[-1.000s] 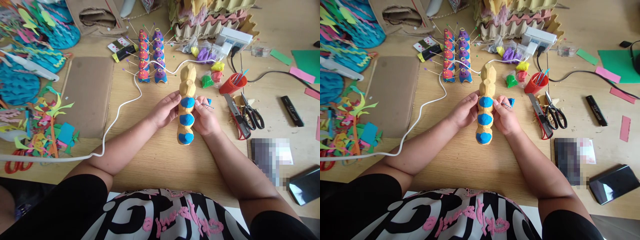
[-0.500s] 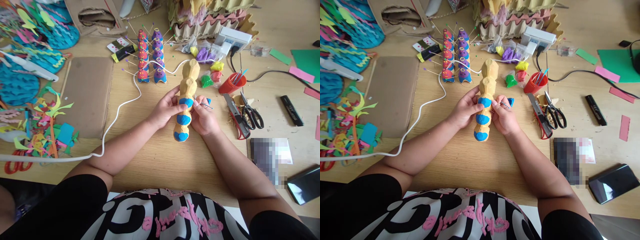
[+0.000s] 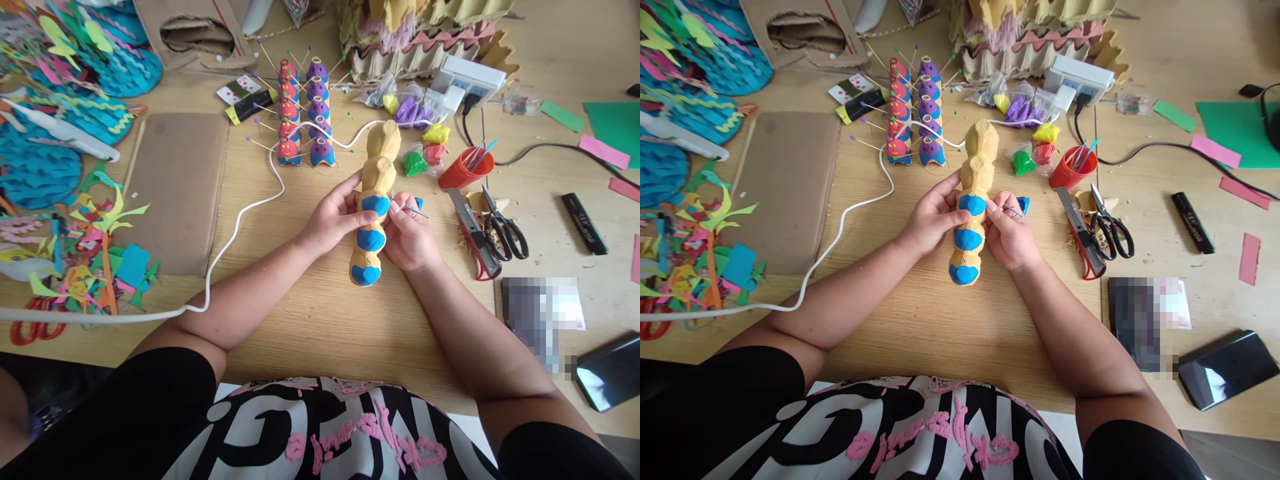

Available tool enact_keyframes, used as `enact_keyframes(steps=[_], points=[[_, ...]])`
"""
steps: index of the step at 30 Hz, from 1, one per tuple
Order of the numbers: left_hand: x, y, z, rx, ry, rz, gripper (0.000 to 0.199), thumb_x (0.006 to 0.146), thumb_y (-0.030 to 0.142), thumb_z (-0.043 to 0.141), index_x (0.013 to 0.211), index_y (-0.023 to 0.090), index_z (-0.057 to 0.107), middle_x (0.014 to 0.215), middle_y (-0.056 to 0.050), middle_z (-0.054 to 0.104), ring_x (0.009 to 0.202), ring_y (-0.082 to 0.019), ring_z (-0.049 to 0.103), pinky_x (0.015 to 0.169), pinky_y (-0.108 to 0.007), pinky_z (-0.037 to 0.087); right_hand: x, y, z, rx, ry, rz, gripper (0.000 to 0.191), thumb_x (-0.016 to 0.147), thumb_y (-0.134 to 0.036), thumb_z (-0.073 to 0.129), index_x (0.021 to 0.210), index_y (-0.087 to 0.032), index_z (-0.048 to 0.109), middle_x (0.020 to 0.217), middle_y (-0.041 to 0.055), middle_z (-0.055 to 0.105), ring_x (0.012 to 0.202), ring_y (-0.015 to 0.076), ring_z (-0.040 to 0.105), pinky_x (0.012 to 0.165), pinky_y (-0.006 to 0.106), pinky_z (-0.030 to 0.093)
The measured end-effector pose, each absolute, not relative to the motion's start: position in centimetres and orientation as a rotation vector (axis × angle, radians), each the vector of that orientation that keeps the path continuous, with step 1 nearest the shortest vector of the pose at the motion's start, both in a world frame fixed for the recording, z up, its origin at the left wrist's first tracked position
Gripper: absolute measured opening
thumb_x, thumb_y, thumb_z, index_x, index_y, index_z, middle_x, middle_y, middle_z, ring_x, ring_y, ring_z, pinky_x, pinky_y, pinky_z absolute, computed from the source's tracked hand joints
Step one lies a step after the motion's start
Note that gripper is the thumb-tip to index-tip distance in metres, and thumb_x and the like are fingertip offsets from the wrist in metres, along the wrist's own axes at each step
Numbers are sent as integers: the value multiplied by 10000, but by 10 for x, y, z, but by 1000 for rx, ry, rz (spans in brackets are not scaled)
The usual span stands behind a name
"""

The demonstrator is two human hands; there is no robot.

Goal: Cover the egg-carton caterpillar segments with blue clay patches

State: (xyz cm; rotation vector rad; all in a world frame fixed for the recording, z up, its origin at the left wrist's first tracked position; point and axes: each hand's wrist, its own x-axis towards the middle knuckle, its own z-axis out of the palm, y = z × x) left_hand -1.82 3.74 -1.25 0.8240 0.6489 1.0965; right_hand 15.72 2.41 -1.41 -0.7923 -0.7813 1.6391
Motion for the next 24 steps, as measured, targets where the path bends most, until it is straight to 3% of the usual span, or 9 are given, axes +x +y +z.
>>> enact_keyframes(steps=[5, 16, 20, 24], points=[[-19, 37, -9, 695, 606, 1041, 1039, 779, 415, 1037, 1691, 295, 554, 1093, -18, 878, 1115, -218, 849, 963, -293, 622, 158, 26, -14, -826, -727, 1624, 610, 720, -552, 1058, 849, -303, 517, 751, -85, 633, 663, 147, 614, 623, 301, 597], [-19, 37, -12, 690, 626, 1040, 1097, 750, 327, 1050, 1708, 343, 517, 973, 44, 855, 963, -179, 856, 911, -278, 648, 157, 25, -12, -772, -810, 1647, 601, 793, -569, 1008, 858, -302, 474, 792, -80, 668, 712, 158, 678, 681, 324, 640], [-20, 37, -12, 695, 608, 1044, 1071, 748, 329, 1052, 1685, 353, 535, 955, 57, 851, 876, -149, 840, 856, -254, 641, 157, 24, -13, -758, -778, 1670, 601, 771, -540, 1027, 862, -301, 484, 807, -82, 677, 715, 152, 666, 644, 303, 607], [-20, 36, -12, 662, 605, 1032, 1055, 756, 331, 1048, 1679, 352, 538, 952, 48, 851, 921, -172, 856, 888, -278, 656, 157, 23, -12, -763, -786, 1688, 603, 769, -543, 1031, 870, -301, 487, 811, -80, 666, 723, 147, 658, 627, 286, 574]])
